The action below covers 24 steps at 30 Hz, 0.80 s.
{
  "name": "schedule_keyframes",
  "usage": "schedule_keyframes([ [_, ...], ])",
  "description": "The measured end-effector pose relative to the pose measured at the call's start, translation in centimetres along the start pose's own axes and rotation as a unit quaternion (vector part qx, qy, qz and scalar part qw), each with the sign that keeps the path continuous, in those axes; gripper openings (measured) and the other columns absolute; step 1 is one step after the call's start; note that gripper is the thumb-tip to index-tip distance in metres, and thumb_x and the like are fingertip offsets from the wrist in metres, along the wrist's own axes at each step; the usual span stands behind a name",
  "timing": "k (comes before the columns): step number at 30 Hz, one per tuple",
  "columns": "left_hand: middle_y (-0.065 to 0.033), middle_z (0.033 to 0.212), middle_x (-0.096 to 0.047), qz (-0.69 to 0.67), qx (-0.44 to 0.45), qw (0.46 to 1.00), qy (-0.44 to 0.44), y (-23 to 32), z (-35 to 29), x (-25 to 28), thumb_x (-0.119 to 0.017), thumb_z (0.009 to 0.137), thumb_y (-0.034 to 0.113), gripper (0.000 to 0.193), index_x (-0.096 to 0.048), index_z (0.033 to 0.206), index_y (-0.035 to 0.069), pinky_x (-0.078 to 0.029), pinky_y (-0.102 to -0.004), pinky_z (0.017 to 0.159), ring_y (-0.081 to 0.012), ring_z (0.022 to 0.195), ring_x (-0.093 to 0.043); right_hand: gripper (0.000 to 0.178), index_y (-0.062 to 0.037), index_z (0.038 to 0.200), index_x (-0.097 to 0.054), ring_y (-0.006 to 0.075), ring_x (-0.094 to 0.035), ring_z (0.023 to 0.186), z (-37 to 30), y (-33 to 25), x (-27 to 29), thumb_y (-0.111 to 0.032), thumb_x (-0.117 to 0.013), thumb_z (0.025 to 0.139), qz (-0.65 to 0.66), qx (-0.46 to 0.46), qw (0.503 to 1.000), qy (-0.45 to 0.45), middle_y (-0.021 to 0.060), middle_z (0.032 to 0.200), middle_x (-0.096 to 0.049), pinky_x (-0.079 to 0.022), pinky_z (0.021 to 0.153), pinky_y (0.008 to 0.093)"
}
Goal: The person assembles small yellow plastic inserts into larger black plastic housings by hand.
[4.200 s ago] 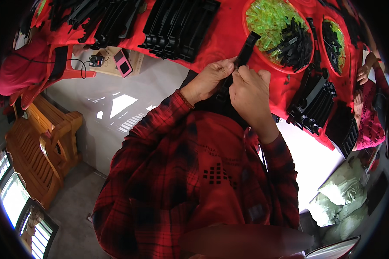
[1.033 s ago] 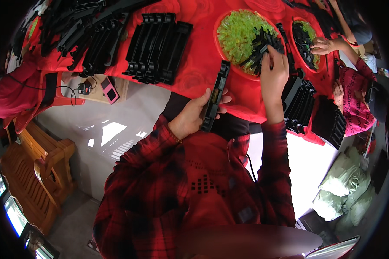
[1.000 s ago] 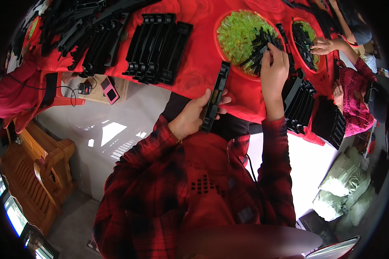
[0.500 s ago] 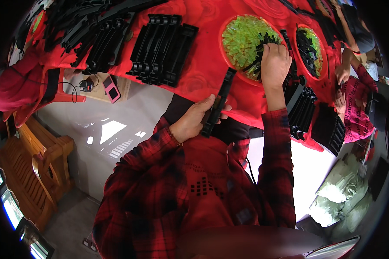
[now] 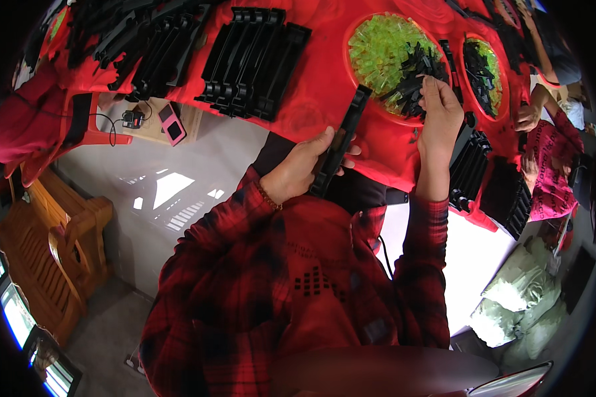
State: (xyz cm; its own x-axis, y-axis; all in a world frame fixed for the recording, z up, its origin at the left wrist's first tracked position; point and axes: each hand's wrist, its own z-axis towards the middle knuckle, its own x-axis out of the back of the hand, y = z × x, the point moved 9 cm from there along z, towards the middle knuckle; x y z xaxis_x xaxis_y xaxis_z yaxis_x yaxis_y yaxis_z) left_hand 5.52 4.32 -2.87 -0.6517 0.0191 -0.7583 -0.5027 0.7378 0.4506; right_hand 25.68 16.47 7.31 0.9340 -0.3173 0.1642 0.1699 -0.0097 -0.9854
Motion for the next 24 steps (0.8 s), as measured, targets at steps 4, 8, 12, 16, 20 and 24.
schedule_keyframes([
  [4, -0.0111, 0.123, -0.064, 0.022, -0.007, 1.0, -0.002, 0.0, -0.4, 0.1, -0.03, 0.109, 0.048, 0.059, -0.049, 0.141, 0.003, -0.053, -0.0306, 0.085, -0.017, 0.098, -0.064, 0.021, 0.0016, 0.102, -0.072, 0.0046, -0.05, 0.074, -2.1, 0.3, -0.7, -0.019, -0.068, 0.097, 0.017, -0.043, 0.999, -0.025, -0.0028, 0.083, -0.062, -0.041, 0.067, 0.0207],
  [8, -0.0113, 0.124, -0.065, 0.025, -0.009, 1.0, -0.015, -0.2, -0.3, 0.1, -0.03, 0.109, 0.049, 0.06, -0.049, 0.142, 0.003, -0.053, -0.0298, 0.085, -0.0168, 0.098, -0.064, 0.017, 0.0006, 0.099, -0.071, 0.0038, -0.049, 0.073, -4.5, 0.0, -2.1, -0.016, -0.066, 0.098, 0.058, -0.062, 0.991, -0.101, -0.0039, 0.081, -0.062, -0.039, 0.068, 0.0201],
  [12, -0.0121, 0.128, -0.064, 0.008, 0.003, 0.999, -0.033, -0.4, -0.4, -0.1, -0.028, 0.109, 0.049, 0.061, -0.048, 0.144, 0.003, -0.054, -0.0295, 0.084, -0.0171, 0.099, -0.066, 0.011, 0.0007, 0.097, -0.07, 0.0047, -0.05, 0.076, -7.2, -1.5, -4.1, -0.01, -0.067, 0.096, -0.076, 0.017, 0.981, -0.177, -0.0008, 0.082, -0.061, -0.039, 0.066, 0.0216],
  [16, -0.0145, 0.125, -0.067, -0.011, 0.006, 1.0, -0.02, -0.5, -0.7, -0.1, -0.032, 0.109, 0.047, 0.059, -0.053, 0.14, 0.001, -0.056, -0.0309, 0.083, -0.0194, 0.097, -0.068, 0.007, -0.0004, 0.089, -0.068, 0.0083, -0.048, 0.067, -9.4, -2.6, -5.5, -0.007, -0.067, 0.093, -0.12, 0.106, 0.967, -0.199, 0.0019, 0.076, -0.055, -0.039, 0.062, 0.0248],
  [20, -0.0148, 0.125, -0.067, 0.001, 0.031, 0.999, -0.012, -1.3, -1.1, 0.3, -0.033, 0.109, 0.046, 0.058, -0.054, 0.138, 0.001, -0.057, -0.0311, 0.082, -0.02, 0.095, -0.069, 0.006, -0.0014, 0.086, -0.067, 0.0092, -0.046, 0.056, -10.8, -2.0, -5.7, -0.004, -0.071, 0.089, -0.162, 0.134, 0.959, -0.192, 0.0025, 0.074, -0.055, -0.037, 0.061, 0.0264],
  [24, -0.0156, 0.125, -0.067, -0.018, 0.009, 0.999, -0.031, -2.1, -1.1, 0.7, -0.036, 0.109, 0.045, 0.055, -0.052, 0.139, 0.002, -0.058, -0.0302, 0.08, -0.0202, 0.095, -0.07, 0.005, -0.002, 0.088, -0.067, 0.0116, -0.05, 0.061, -11.2, -2.1, -5.1, -0.005, -0.069, 0.091, -0.199, 0.183, 0.951, -0.149, 0.0041, 0.077, -0.057, -0.038, 0.062, 0.0282],
])
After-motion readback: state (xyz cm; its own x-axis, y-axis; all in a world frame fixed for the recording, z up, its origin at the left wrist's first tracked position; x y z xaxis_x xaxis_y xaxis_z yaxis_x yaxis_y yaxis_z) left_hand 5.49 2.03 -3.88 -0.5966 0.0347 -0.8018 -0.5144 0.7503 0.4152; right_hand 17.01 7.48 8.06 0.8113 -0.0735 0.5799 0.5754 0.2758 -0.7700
